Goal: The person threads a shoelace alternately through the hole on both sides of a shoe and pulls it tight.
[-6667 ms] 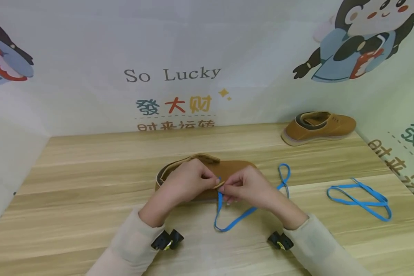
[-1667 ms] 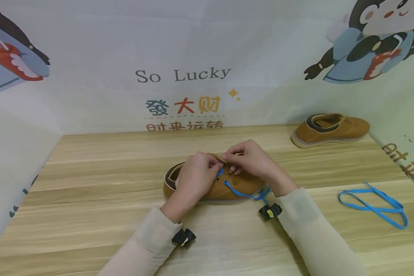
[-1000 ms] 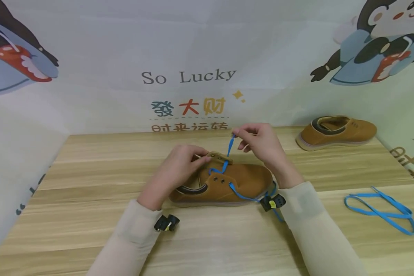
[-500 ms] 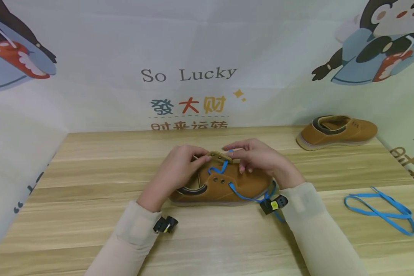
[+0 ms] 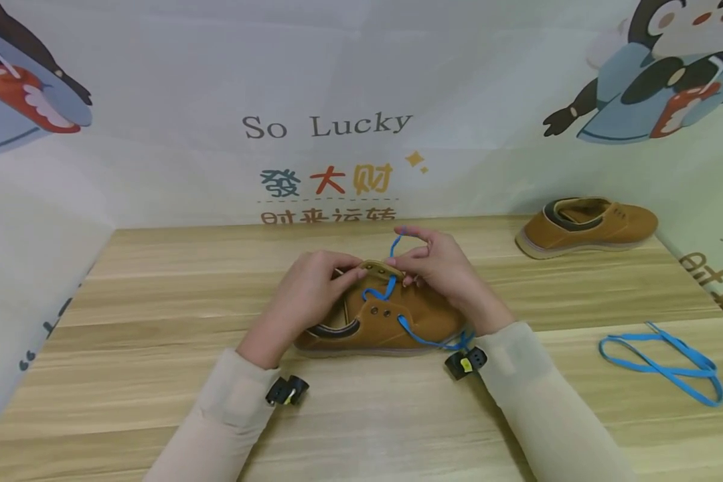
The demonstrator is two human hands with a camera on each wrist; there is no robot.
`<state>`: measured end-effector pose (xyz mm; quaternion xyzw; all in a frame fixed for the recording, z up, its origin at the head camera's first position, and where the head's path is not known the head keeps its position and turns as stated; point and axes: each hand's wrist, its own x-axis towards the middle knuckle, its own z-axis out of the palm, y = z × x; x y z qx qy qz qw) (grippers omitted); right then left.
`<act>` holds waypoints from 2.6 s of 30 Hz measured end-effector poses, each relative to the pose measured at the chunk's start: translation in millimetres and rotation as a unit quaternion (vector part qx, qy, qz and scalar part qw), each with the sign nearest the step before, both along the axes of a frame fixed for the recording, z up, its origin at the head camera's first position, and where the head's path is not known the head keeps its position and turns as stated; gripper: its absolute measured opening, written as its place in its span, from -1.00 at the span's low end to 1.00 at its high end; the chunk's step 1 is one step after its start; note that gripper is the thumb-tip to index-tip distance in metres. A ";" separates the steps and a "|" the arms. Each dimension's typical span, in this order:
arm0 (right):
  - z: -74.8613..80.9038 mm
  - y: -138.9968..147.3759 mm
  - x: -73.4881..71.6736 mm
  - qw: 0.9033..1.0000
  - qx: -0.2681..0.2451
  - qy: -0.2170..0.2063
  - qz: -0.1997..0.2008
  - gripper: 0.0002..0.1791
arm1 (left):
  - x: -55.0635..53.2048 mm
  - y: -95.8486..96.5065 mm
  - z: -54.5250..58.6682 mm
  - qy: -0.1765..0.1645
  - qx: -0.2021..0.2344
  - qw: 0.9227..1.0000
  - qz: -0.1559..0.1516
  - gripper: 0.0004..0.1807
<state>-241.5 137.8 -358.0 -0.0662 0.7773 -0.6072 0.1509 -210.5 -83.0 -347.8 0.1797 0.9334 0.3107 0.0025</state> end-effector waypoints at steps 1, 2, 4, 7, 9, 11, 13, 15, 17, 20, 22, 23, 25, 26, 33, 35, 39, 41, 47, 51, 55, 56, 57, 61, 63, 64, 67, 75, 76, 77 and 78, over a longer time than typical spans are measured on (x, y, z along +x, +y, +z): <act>-0.4 -0.5 0.1 1.000 0.000 0.001 -0.007 -0.35 | -0.2 0.3 0.1 0.000 -0.001 1.000 0.001 -0.74; -0.2 -0.9 0.7 1.000 0.001 0.000 -0.014 -0.40 | -0.3 0.6 0.2 0.000 -0.001 1.000 0.002 -0.74; -0.1 -0.8 1.4 1.000 0.015 0.003 -0.020 -0.52 | -0.5 1.5 0.5 0.000 -0.001 1.000 0.001 -0.75; 1.6 1.4 2.9 0.999 0.045 0.007 -0.015 -0.67 | -0.7 2.8 0.9 0.003 0.001 1.000 -0.004 -0.75; 3.0 3.9 3.2 0.998 0.062 0.009 0.003 -0.71 | -0.7 3.3 1.3 0.000 0.002 1.000 -0.005 -0.75; 4.1 6.8 2.9 0.997 0.067 0.006 0.021 -0.72 | -0.6 3.6 1.7 -0.001 0.002 1.000 -0.006 -0.74; 4.7 9.0 2.3 0.997 0.061 0.002 0.035 -0.71 | -0.5 4.0 2.0 -0.004 0.002 1.000 -0.007 -0.74; 4.3 10.1 2.1 0.998 0.057 0.001 0.037 -0.70 | -0.3 4.1 2.0 -0.003 0.004 1.000 -0.007 -0.74; 2.6 10.0 1.4 0.998 0.053 0.006 0.030 -0.70 | 0.0 4.3 1.5 0.000 0.004 1.000 -0.006 -0.75; 1.0 9.1 1.4 0.999 0.050 0.015 0.010 -0.70 | 0.7 4.8 0.1 0.005 0.005 1.000 -0.008 -0.75; 2.8 9.1 0.7 0.999 0.036 0.018 -0.004 -0.70 | 0.8 5.9 -0.8 0.009 0.004 1.000 -0.009 -0.75; 5.2 9.2 0.1 0.999 0.029 0.020 -0.010 -0.70 | 0.6 6.4 -1.2 0.011 0.004 1.000 -0.011 -0.75; 12.2 9.8 -2.2 0.999 0.017 0.030 -0.013 -0.71 | 0.2 7.2 -1.6 0.015 0.004 1.000 -0.011 -0.75; 16.9 9.8 -3.6 0.999 0.011 0.035 -0.015 -0.72 | 0.0 7.2 -1.8 0.017 0.003 1.000 -0.010 -0.75; 45.8 7.2 -19.7 0.996 0.028 0.082 -0.010 -0.74 | 0.4 3.8 -2.4 0.011 0.004 1.000 0.002 -0.74; 53.4 7.1 -23.0 0.996 0.018 0.090 -0.020 -0.75 | 0.3 3.4 -2.1 0.009 0.002 1.000 0.005 -0.73; 68.0 7.0 -29.6 0.993 -0.008 0.105 -0.044 -0.81 | -0.8 1.8 -2.2 0.011 0.000 1.000 0.006 -0.73; 74.7 6.6 -32.2 0.992 -0.011 0.112 -0.052 -0.84 | -1.4 1.6 -2.2 0.013 0.000 1.000 0.006 -0.74; 93.7 6.3 -39.8 0.991 -0.005 0.117 -0.066 -0.81 | -1.8 1.7 -3.0 0.014 0.000 1.000 0.006 -0.74; 108.8 7.7 -45.6 0.990 -0.005 0.116 -0.078 -0.79 | -1.3 2.5 -2.3 0.011 0.001 1.000 0.007 -0.74; 126.2 9.1 -48.0 0.990 -0.003 0.119 -0.081 -0.80 | -0.7 2.4 -2.3 0.013 0.002 1.000 0.006 -0.74; 130.6 9.4 -48.0 0.989 -0.005 0.120 -0.082 -0.80 | -0.7 2.4 -2.3 0.015 0.003 1.000 0.005 -0.75; 134.7 9.8 -47.9 0.989 -0.005 0.123 -0.083 -0.81 | -0.7 2.4 -2.4 0.016 0.003 1.000 0.004 -0.75; 148.5 11.1 -47.3 0.987 -0.007 0.138 -0.087 -0.85 | -0.8 2.7 -3.2 0.019 0.004 1.000 0.001 -0.75; 154.3 11.6 -47.6 0.985 -0.010 0.144 -0.091 -0.87 | -0.8 2.7 -3.7 0.018 0.003 1.000 0.000 -0.75; 157.1 11.9 -47.8 0.984 -0.010 0.148 -0.095 -0.88 | -0.8 2.7 -4.1 0.018 0.003 1.000 0.000 -0.75; 165.7 12.9 -48.2 0.982 -0.013 0.156 -0.106 -0.87 | -0.8 2.6 -4.6 0.018 0.003 1.000 0.001 -0.75; 183.5 18.1 -44.9 0.974 -0.036 0.197 -0.106 -0.86 | -0.5 2.2 -4.4 0.017 0.000 1.000 0.003 -0.74; 184.1 18.1 -43.6 0.974 -0.035 0.200 -0.101 -0.86 | -0.5 2.3 -4.3 0.019 0.000 1.000 0.003 -0.74; 183.9 18.3 -41.9 0.974 -0.030 0.202 -0.097 -0.86 | -0.3 2.3 -4.1 0.021 0.000 1.000 0.003 -0.74; 183.4 18.1 -39.6 0.974 -0.026 0.204 -0.093 -0.87 | -0.3 2.4 -4.2 0.022 0.000 1.000 0.004 -0.74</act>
